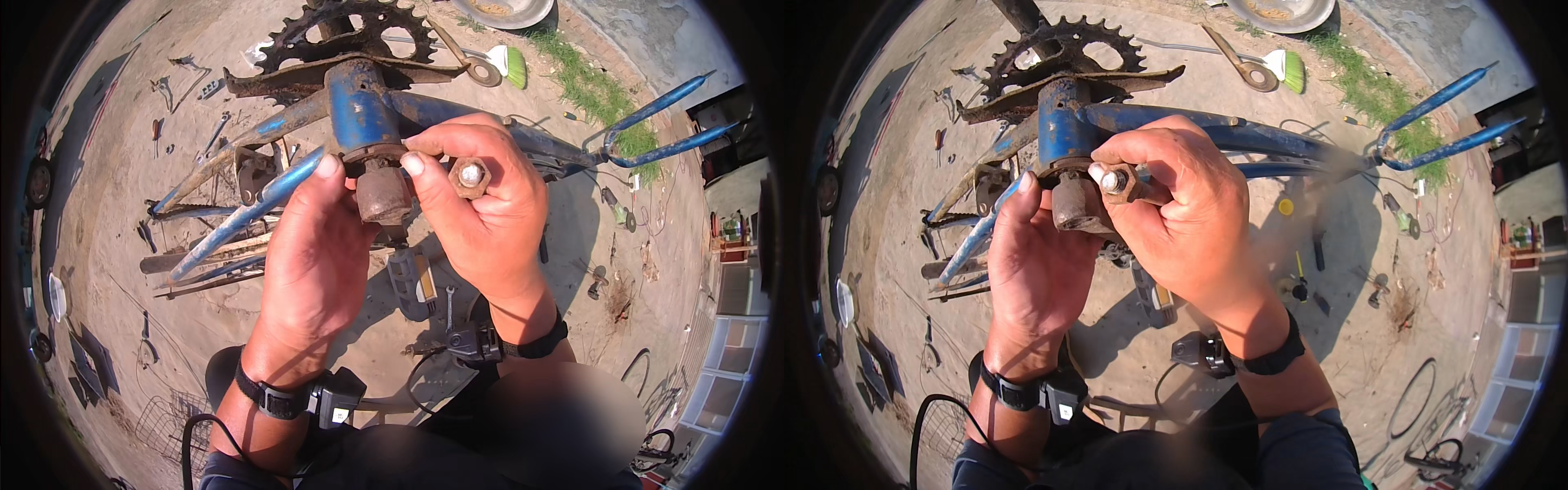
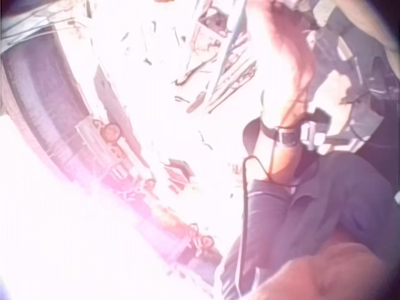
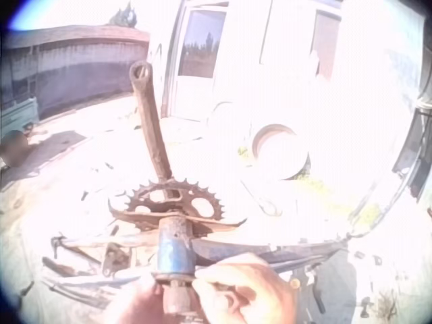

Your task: The person removes a rusty bolt from a bicycle crank arm, then installs a white plastic pedal onto the crank arm and tightens it by hand. The person later walks to a balcony, picks up a plastic bag, returns outside, and retrieves a metal cup from a yellow bucket.

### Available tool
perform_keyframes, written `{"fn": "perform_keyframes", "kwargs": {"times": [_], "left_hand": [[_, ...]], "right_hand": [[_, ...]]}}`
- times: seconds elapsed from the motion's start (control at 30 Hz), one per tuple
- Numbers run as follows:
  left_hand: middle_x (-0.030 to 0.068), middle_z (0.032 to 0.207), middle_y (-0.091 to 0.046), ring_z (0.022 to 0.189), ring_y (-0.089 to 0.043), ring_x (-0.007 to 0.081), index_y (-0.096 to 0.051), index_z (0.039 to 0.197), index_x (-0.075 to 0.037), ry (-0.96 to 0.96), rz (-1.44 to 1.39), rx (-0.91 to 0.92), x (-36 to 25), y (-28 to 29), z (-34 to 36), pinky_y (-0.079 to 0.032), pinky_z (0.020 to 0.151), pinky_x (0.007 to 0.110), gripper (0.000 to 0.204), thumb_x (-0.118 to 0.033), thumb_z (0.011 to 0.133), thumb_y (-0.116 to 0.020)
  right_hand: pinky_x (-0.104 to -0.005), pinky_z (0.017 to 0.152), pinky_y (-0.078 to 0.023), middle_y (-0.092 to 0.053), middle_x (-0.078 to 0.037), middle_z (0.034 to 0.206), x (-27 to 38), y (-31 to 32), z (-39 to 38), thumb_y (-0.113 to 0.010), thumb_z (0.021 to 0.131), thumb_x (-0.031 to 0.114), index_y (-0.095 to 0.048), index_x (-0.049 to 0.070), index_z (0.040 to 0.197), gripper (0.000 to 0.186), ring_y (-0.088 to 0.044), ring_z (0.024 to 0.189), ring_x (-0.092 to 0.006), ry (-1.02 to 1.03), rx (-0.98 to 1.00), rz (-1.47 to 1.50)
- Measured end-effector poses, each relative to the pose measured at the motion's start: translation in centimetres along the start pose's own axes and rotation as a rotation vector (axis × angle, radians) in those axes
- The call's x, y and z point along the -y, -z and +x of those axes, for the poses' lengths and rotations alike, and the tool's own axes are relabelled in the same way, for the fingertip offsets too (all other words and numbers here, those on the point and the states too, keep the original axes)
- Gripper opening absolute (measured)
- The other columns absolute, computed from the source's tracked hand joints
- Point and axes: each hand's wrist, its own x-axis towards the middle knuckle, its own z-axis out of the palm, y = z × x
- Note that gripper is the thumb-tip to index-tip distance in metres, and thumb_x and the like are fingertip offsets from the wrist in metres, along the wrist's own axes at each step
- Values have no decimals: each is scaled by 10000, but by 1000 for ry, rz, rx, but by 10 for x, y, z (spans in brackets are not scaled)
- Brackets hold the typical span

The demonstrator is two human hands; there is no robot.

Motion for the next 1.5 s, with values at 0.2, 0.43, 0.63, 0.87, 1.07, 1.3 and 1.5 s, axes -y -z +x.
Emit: {"fn": "perform_keyframes", "kwargs": {"times": [0.2, 0.43, 0.63, 0.87, 1.07, 1.3, 1.5], "left_hand": [[68, 1217, -662, 1113, -615, 177, -590, 1263, -67, -66, 130, 9, 0, -6, 3, -452, 994, 372, 459, -453, 1025, -519], [71, 1238, -672, 1135, -614, 192, -610, 1275, -65, -11, 3, 32, 3, 3, 0, -434, 1024, 387, 479, -458, 1032, -483], [64, 1239, -685, 1166, -614, 195, -634, 1272, -76, 0, -64, 22, 2, 2, 1, -427, 1040, 397, 450, -424, 1038, -469], [46, 1178, -677, 1098, -619, 175, -612, 1242, -85, -49, 27, 19, 2, -5, 3, -451, 985, 379, 427, -441, 1042, -487], [56, 1154, -671, 1071, -620, 170, -603, 1227, -76, -65, 167, -12, 2, -8, 3, -456, 967, 373, 452, -472, 1036, -494], [76, 1190, -688, 1101, -624, 193, -626, 1231, -74, 6, -73, 12, 1, 6, 2, -451, 993, 381, 401, -393, 1027, -493], [55, 1191, -693, 1120, -623, 203, -633, 1229, -82, 2, -94, 37, 1, 4, 1, -436, 1018, 392, 378, -367, 1023, -493]], "right_hand": [[-243, 705, -484, -650, -73, 910, -7, -1, -4, -706, 845, -56, -646, -3, 949, 131, -596, 799, -113, -52, 17, 33], [-226, 680, -480, -642, -68, 913, 0, 3, 0, -730, 841, -39, -671, 9, 993, 170, -588, 782, -94, -88, 3, 46], [-242, 692, -490, -658, -64, 912, -3, 0, 5, -745, 839, -35, -687, 19, 1006, 184, -615, 801, -129, 70, 14, 1], [-248, 717, -498, -662, -76, 912, -4, 2, -1, -739, 846, -37, -671, 12, 963, 145, -619, 816, -129, 8, 3, -24], [-245, 727, -497, -660, -70, 936, -7, -3, -9, -722, 861, -44, -653, 7, 941, 118, -619, 828, -115, -89, -27, 94], [-220, 669, -519, -620, -57, 970, -2, 4, -5, -674, 880, -68, -674, 5, 1034, 171, -617, 794, -73, -89, -16, 113], [-234, 697, -493, -663, -67, 938, -1, 1, -2, -727, 867, -32, -692, 16, 1021, 165, -609, 815, -111, 22, -14, 9]]}}
